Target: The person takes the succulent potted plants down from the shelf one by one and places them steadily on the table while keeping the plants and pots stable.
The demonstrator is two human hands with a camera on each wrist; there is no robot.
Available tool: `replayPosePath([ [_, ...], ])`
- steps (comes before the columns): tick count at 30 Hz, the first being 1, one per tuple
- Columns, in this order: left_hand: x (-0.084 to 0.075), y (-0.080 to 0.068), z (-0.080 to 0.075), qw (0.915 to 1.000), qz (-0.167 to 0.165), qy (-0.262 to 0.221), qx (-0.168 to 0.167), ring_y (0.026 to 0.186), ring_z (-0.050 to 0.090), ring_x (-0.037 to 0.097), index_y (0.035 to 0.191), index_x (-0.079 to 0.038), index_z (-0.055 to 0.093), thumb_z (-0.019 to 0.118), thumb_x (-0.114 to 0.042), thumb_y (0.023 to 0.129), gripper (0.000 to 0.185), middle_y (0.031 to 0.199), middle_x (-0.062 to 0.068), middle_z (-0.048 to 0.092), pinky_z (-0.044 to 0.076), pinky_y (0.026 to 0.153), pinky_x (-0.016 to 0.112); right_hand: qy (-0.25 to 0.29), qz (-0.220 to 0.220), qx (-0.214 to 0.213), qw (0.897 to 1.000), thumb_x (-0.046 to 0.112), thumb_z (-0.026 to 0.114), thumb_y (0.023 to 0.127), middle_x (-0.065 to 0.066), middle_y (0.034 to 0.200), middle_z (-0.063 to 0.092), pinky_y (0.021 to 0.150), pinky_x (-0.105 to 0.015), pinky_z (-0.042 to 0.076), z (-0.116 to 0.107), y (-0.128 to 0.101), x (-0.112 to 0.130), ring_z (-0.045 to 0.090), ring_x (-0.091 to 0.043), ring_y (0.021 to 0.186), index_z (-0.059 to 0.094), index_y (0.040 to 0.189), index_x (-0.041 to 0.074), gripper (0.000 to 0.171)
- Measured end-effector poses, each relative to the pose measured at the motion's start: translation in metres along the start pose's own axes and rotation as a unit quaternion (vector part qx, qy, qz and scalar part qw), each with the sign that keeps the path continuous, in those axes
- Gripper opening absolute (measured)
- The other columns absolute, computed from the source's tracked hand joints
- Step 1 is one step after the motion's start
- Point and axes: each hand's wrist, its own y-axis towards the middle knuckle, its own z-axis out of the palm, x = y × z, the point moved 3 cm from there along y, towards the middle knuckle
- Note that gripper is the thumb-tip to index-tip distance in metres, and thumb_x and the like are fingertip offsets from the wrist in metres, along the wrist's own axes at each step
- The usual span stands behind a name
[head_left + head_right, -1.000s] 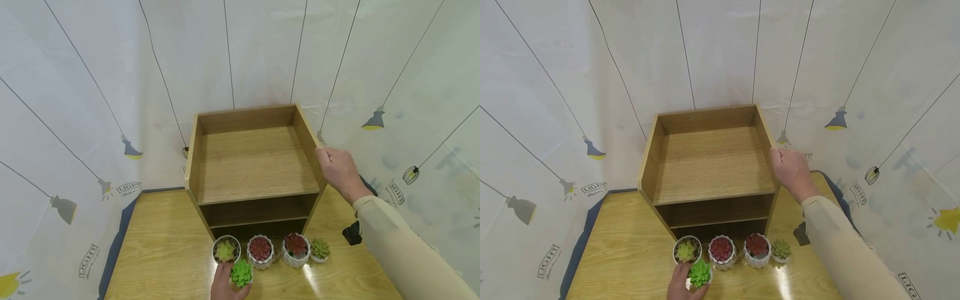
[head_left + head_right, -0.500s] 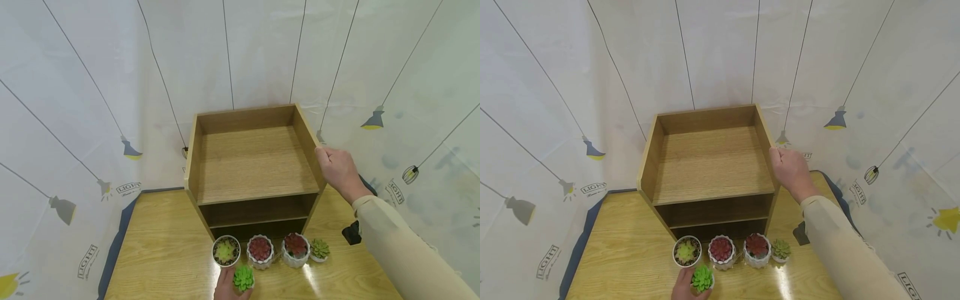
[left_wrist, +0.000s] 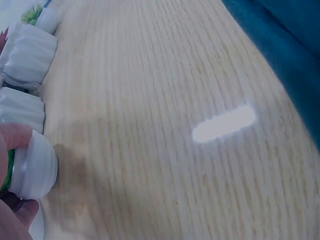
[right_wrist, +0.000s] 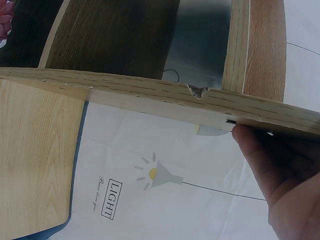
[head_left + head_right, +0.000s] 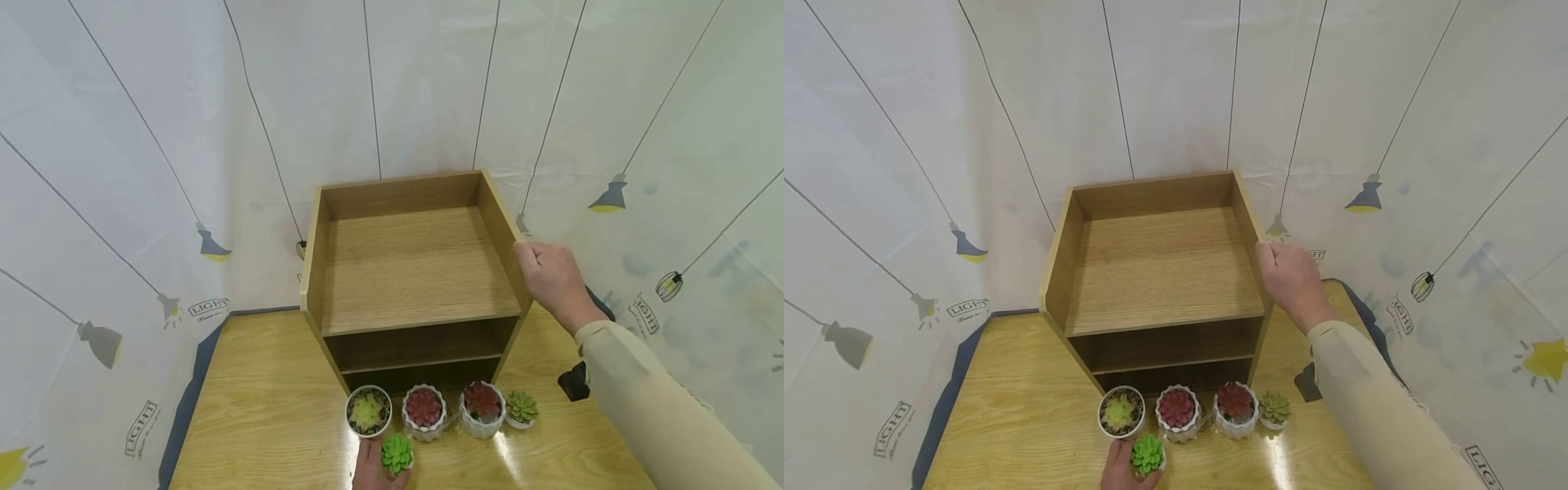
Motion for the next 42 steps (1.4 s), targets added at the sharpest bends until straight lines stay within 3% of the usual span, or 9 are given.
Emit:
replayPosePath([
  [6, -0.002, 0.000, 0.005, 0.9984, -0.055, -0.009, -0.013, 0.110, 0.062, 0.038, 0.114, 0.002, 0.065, 0.097, -0.027, 0.058, 0.070, 0.118, 0.019, 0.057, 0.058, 0.089, 0.051, -0.002, 0.000, 0.000, 1.000, 0.032, 0.031, 0.109, 0.004, 0.051, 0.030, 0.046, -0.029, 0.026, 0.000, 0.000, 0.001, 0.027, -0.016, 0.047, 0.036, 0.057, 0.013, 0.056],
  [12, -0.004, 0.001, 0.009, 0.9925, -0.119, -0.028, 0.006, 0.117, 0.059, 0.043, 0.117, 0.004, 0.063, 0.096, -0.024, 0.062, 0.071, 0.126, 0.025, 0.055, 0.056, 0.092, 0.055, 0.003, 0.010, 0.009, 1.000, 0.034, 0.031, 0.110, 0.003, 0.051, 0.031, 0.046, -0.029, 0.026, 0.000, -0.002, 0.000, 0.028, -0.017, 0.046, 0.037, 0.058, 0.013, 0.057],
  [27, -0.012, 0.003, 0.008, 0.9813, -0.190, 0.006, 0.031, 0.113, 0.060, 0.039, 0.127, 0.006, 0.057, 0.095, -0.030, 0.067, 0.080, 0.126, 0.025, 0.052, 0.056, 0.090, 0.053, 0.005, 0.009, 0.014, 1.000, 0.033, 0.031, 0.111, 0.003, 0.051, 0.029, 0.047, -0.030, 0.027, -0.001, -0.002, 0.001, 0.024, -0.016, 0.047, 0.034, 0.058, 0.013, 0.056],
  [34, -0.005, 0.001, 0.004, 0.9859, -0.166, 0.012, 0.016, 0.097, 0.061, 0.031, 0.115, 0.002, 0.062, 0.095, -0.038, 0.059, 0.076, 0.109, 0.015, 0.053, 0.058, 0.082, 0.048, 0.010, 0.006, 0.011, 1.000, 0.033, 0.032, 0.111, 0.003, 0.050, 0.029, 0.048, -0.031, 0.026, -0.001, -0.002, 0.001, 0.024, -0.016, 0.047, 0.033, 0.058, 0.013, 0.056],
  [42, -0.006, -0.001, -0.021, 0.9930, -0.101, 0.029, 0.055, 0.095, 0.061, 0.034, 0.121, -0.002, 0.062, 0.092, -0.050, 0.060, 0.084, 0.101, 0.015, 0.058, 0.057, 0.077, 0.048, 0.016, 0.007, 0.006, 1.000, 0.034, 0.034, 0.111, 0.003, 0.050, 0.029, 0.046, -0.031, 0.026, -0.001, -0.003, 0.001, 0.024, -0.016, 0.045, 0.034, 0.058, 0.013, 0.057],
])
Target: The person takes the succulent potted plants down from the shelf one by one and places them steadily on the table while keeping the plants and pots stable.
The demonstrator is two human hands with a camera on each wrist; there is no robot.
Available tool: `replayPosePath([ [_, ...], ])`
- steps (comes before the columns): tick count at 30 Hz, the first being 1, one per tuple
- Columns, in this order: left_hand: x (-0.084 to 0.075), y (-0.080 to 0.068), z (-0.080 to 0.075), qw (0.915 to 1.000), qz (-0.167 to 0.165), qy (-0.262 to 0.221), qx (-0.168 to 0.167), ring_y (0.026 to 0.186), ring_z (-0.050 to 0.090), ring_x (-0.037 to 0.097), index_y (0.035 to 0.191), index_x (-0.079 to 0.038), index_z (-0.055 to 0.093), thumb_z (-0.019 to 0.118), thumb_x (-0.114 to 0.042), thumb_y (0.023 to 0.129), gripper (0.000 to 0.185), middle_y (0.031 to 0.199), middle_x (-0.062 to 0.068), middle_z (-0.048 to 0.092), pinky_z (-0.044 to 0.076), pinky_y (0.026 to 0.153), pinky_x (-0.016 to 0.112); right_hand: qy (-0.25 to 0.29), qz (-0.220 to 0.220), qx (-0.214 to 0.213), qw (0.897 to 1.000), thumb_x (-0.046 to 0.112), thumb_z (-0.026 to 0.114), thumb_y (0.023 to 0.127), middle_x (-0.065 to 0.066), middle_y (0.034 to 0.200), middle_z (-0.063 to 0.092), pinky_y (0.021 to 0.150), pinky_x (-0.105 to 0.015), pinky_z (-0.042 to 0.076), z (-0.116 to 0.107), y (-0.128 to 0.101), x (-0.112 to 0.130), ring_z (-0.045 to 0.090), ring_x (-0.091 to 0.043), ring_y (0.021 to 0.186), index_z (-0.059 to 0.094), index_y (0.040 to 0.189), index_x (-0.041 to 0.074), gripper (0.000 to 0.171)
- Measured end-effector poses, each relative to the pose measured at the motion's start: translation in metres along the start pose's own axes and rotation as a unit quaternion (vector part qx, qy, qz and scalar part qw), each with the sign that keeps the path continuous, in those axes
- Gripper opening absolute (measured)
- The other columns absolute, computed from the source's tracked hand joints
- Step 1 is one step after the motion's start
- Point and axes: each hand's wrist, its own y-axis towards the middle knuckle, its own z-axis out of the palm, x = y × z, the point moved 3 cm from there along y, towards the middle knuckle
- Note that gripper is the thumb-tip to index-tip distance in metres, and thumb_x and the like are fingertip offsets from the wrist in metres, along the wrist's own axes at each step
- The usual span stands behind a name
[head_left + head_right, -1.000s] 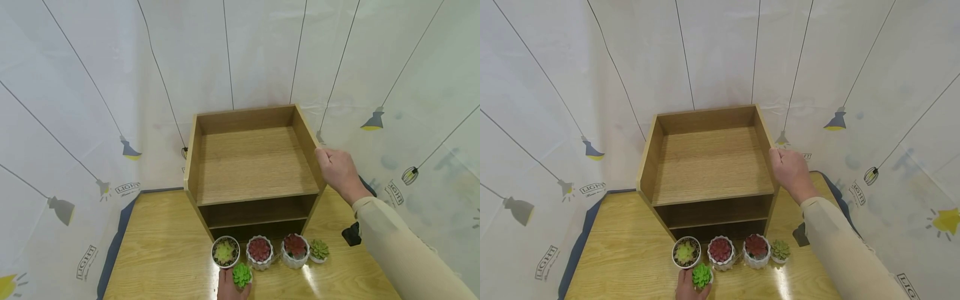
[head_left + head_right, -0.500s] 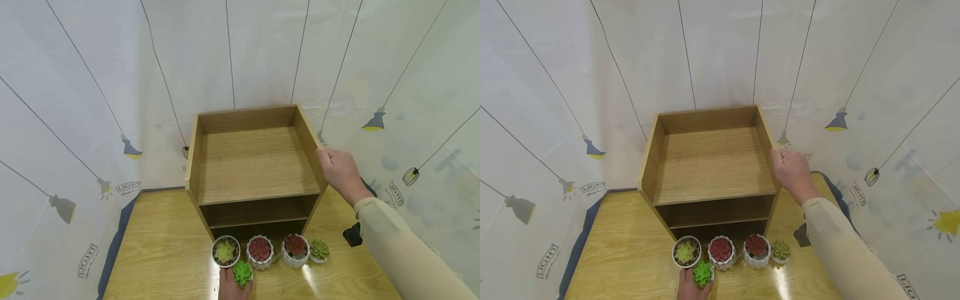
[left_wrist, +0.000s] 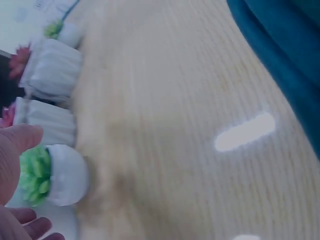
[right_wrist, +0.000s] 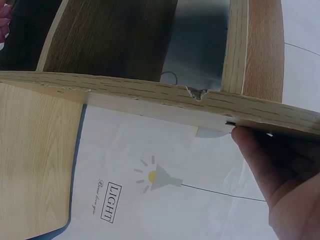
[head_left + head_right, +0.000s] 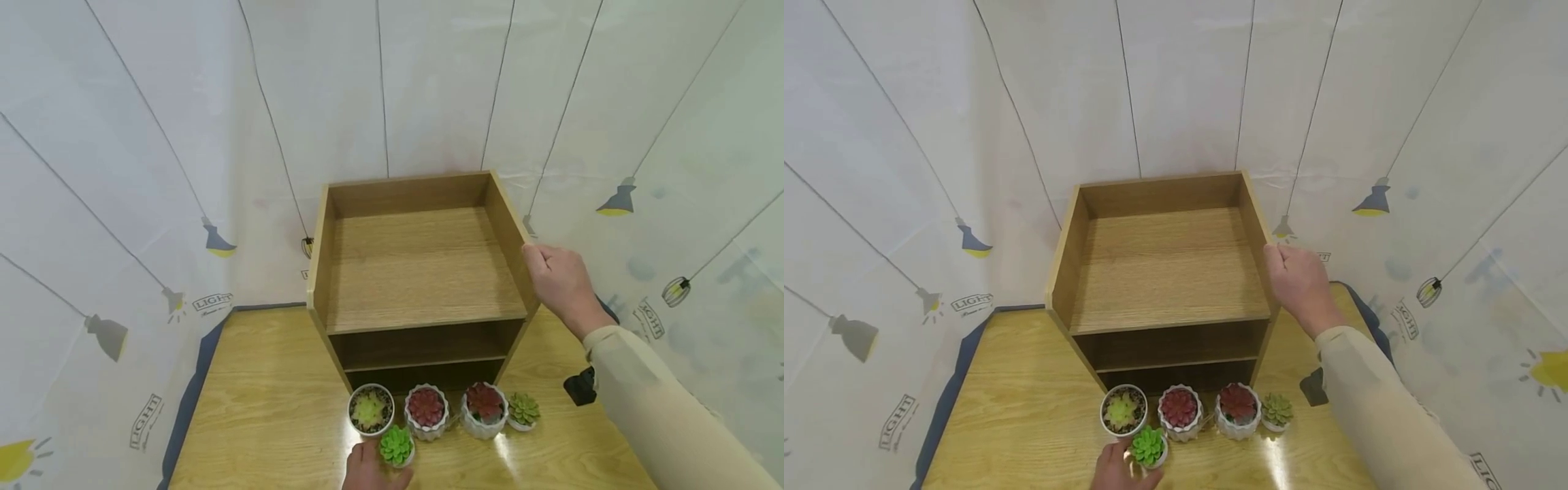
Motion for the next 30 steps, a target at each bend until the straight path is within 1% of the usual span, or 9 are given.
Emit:
replayPosePath([
  [4, -0.005, 0.000, -0.015, 0.9998, 0.020, 0.002, -0.001, 0.095, 0.061, 0.035, 0.118, -0.002, 0.063, 0.093, -0.050, 0.062, 0.079, 0.102, 0.016, 0.060, 0.056, 0.075, 0.047, -0.005, -0.005, -0.005, 1.000, 0.033, 0.034, 0.111, 0.003, 0.049, 0.029, 0.046, -0.031, 0.026, -0.001, -0.001, -0.003, 0.024, -0.016, 0.044, 0.034, 0.057, 0.013, 0.057],
  [8, -0.010, 0.004, -0.027, 0.9995, 0.010, -0.010, 0.027, 0.098, 0.061, 0.036, 0.117, 0.001, 0.064, 0.091, -0.050, 0.065, 0.077, 0.106, 0.017, 0.061, 0.057, 0.077, 0.049, -0.007, -0.010, -0.004, 1.000, 0.033, 0.034, 0.111, 0.003, 0.049, 0.029, 0.046, -0.031, 0.026, -0.001, -0.002, -0.005, 0.024, -0.016, 0.044, 0.033, 0.058, 0.013, 0.057],
  [11, -0.014, 0.005, -0.035, 0.9992, 0.006, -0.014, 0.036, 0.099, 0.062, 0.035, 0.113, 0.002, 0.066, 0.089, -0.052, 0.068, 0.074, 0.107, 0.016, 0.062, 0.057, 0.079, 0.050, -0.006, -0.010, -0.005, 1.000, 0.033, 0.034, 0.111, 0.003, 0.049, 0.029, 0.046, -0.031, 0.025, -0.001, -0.002, -0.005, 0.024, -0.016, 0.044, 0.034, 0.057, 0.013, 0.057],
  [14, -0.017, 0.005, -0.044, 0.9994, 0.020, -0.013, 0.025, 0.097, 0.062, 0.034, 0.109, 0.001, 0.068, 0.088, -0.051, 0.070, 0.068, 0.105, 0.014, 0.063, 0.058, 0.076, 0.048, -0.004, -0.011, -0.004, 1.000, 0.033, 0.034, 0.111, 0.003, 0.049, 0.029, 0.045, -0.030, 0.025, 0.000, -0.003, -0.006, 0.023, -0.015, 0.044, 0.034, 0.057, 0.013, 0.057],
  [18, -0.020, 0.004, -0.053, 0.9994, 0.031, -0.010, 0.007, 0.094, 0.063, 0.032, 0.109, 0.001, 0.069, 0.087, -0.049, 0.073, 0.064, 0.103, 0.012, 0.063, 0.058, 0.074, 0.045, -0.001, -0.009, 0.001, 1.000, 0.035, 0.033, 0.112, 0.003, 0.049, 0.029, 0.045, -0.030, 0.025, 0.000, -0.004, -0.007, 0.023, -0.015, 0.044, 0.033, 0.058, 0.013, 0.057],
  [22, -0.020, 0.005, -0.062, 0.9985, 0.042, -0.005, -0.035, 0.091, 0.064, 0.029, 0.106, -0.002, 0.069, 0.088, -0.044, 0.071, 0.058, 0.099, 0.008, 0.062, 0.057, 0.071, 0.040, 0.000, -0.009, 0.003, 1.000, 0.036, 0.034, 0.112, 0.003, 0.049, 0.029, 0.046, -0.030, 0.024, 0.001, -0.007, -0.008, 0.022, -0.015, 0.044, 0.034, 0.058, 0.013, 0.058],
  [25, -0.018, 0.009, -0.071, 0.9975, 0.033, -0.010, -0.061, 0.091, 0.065, 0.029, 0.104, -0.004, 0.070, 0.089, -0.041, 0.070, 0.054, 0.097, 0.006, 0.063, 0.057, 0.071, 0.041, 0.005, -0.010, 0.006, 1.000, 0.036, 0.034, 0.112, 0.003, 0.049, 0.029, 0.046, -0.030, 0.024, 0.000, -0.009, -0.010, 0.022, -0.013, 0.045, 0.033, 0.058, 0.013, 0.059],
  [27, -0.016, 0.012, -0.078, 0.9978, 0.016, -0.017, -0.062, 0.096, 0.065, 0.030, 0.106, -0.004, 0.070, 0.088, -0.040, 0.071, 0.053, 0.100, 0.007, 0.064, 0.058, 0.074, 0.044, 0.008, -0.008, 0.009, 1.000, 0.037, 0.034, 0.112, 0.003, 0.050, 0.029, 0.046, -0.030, 0.024, -0.002, -0.011, -0.011, 0.021, -0.013, 0.045, 0.033, 0.058, 0.013, 0.059],
  [30, -0.013, 0.017, -0.089, 0.9983, 0.000, -0.028, -0.052, 0.103, 0.066, 0.035, 0.112, -0.002, 0.070, 0.088, -0.039, 0.075, 0.056, 0.108, 0.011, 0.066, 0.058, 0.081, 0.049, 0.011, -0.002, 0.017, 1.000, 0.039, 0.033, 0.112, 0.002, 0.050, 0.029, 0.045, -0.030, 0.025, -0.004, -0.014, -0.013, 0.021, -0.013, 0.045, 0.033, 0.059, 0.012, 0.059],
])
